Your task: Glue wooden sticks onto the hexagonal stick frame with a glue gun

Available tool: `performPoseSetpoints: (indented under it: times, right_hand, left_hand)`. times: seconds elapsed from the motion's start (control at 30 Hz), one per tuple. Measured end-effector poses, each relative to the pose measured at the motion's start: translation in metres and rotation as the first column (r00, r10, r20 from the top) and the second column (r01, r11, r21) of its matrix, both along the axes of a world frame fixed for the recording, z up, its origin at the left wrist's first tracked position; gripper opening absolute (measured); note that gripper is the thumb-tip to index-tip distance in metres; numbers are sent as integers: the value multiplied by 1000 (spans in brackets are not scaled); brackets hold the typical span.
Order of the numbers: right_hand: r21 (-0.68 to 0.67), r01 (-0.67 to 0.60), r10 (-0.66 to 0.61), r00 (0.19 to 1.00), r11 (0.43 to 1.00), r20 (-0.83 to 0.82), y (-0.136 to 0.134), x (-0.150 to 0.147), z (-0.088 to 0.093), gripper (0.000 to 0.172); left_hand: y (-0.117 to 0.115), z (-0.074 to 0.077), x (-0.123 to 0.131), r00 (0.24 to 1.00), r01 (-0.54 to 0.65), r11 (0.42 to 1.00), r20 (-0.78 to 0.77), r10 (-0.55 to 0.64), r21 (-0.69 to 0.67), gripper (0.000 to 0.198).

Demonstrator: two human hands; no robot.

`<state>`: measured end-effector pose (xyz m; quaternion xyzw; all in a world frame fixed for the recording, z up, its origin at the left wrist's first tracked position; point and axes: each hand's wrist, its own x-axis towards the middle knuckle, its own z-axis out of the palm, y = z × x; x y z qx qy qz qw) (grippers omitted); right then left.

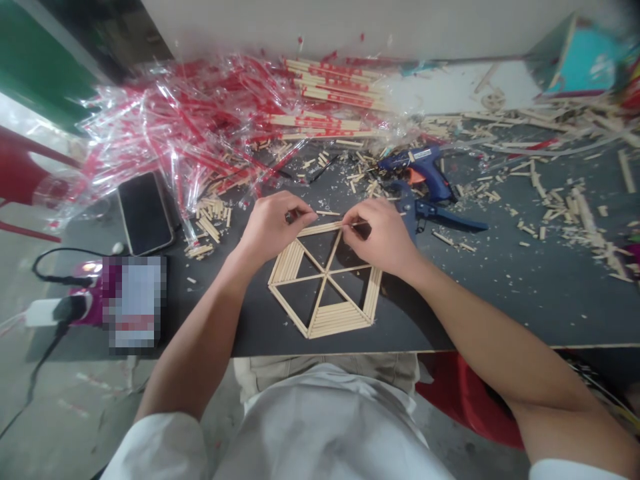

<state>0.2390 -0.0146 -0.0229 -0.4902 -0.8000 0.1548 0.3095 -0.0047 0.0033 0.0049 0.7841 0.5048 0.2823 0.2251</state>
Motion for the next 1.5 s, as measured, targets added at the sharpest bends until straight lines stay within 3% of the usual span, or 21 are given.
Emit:
performPoseSetpoints:
  times: [0.47, 0.6, 0.7, 0.83, 0.9, 1.0, 1.1, 1.2, 1.33, 1.4, 1.5]
  right_hand:
    - [-31, -32, 31, 999, 999, -35, 1, 4, 2, 9]
    - [-20, -44, 43, 998, 999, -55, 1, 5, 1, 9]
    - [-16, -87, 85, 993, 996, -79, -1, 3, 1, 10]
    - [-17, -107, 107, 993, 994, -47, -2, 4, 8, 9]
    - [23, -87, 87, 996, 996, 12, 0, 13, 15, 3]
    - [66, -9, 2, 994, 998, 106, 7, 45, 22, 18]
    - [-21, 75, -70, 979, 997, 191, 15, 83, 20, 40]
    - [-166, 168, -98, 926, 972, 365, 17, 98, 24, 41]
    - [-332, 364, -61, 749, 870, 660, 8, 78, 52, 17]
    - [-363, 414, -19, 680, 835, 733, 4, 68, 68, 10]
    - [-413, 434, 42, 648, 801, 761, 4, 67, 79, 7]
  left_hand:
    - [3, 0, -3, 1000, -2, 1000, -13, 2, -20, 18]
    - [-3, 0, 4, 992, 116, 993, -41, -116, 10, 18]
    - [-10, -3, 12, 963, 230, 971, -164, -216, 70, 14]
    - [-13, -8, 16, 945, 241, 961, -260, -201, 135, 20]
    - [-12, -10, 15, 946, 234, 962, -262, -191, 144, 19]
    - [-11, -10, 13, 944, 235, 963, -265, -194, 130, 19]
    - [-10, -9, 12, 939, 249, 962, -271, -211, 112, 19]
    - [-10, -10, 13, 936, 268, 956, -269, -228, 120, 19]
    - [-9, -14, 13, 938, 282, 950, -246, -244, 134, 21]
    - [-8, -16, 15, 941, 280, 950, -235, -244, 135, 21]
    - [-5, -18, 18, 943, 284, 949, -221, -250, 139, 21]
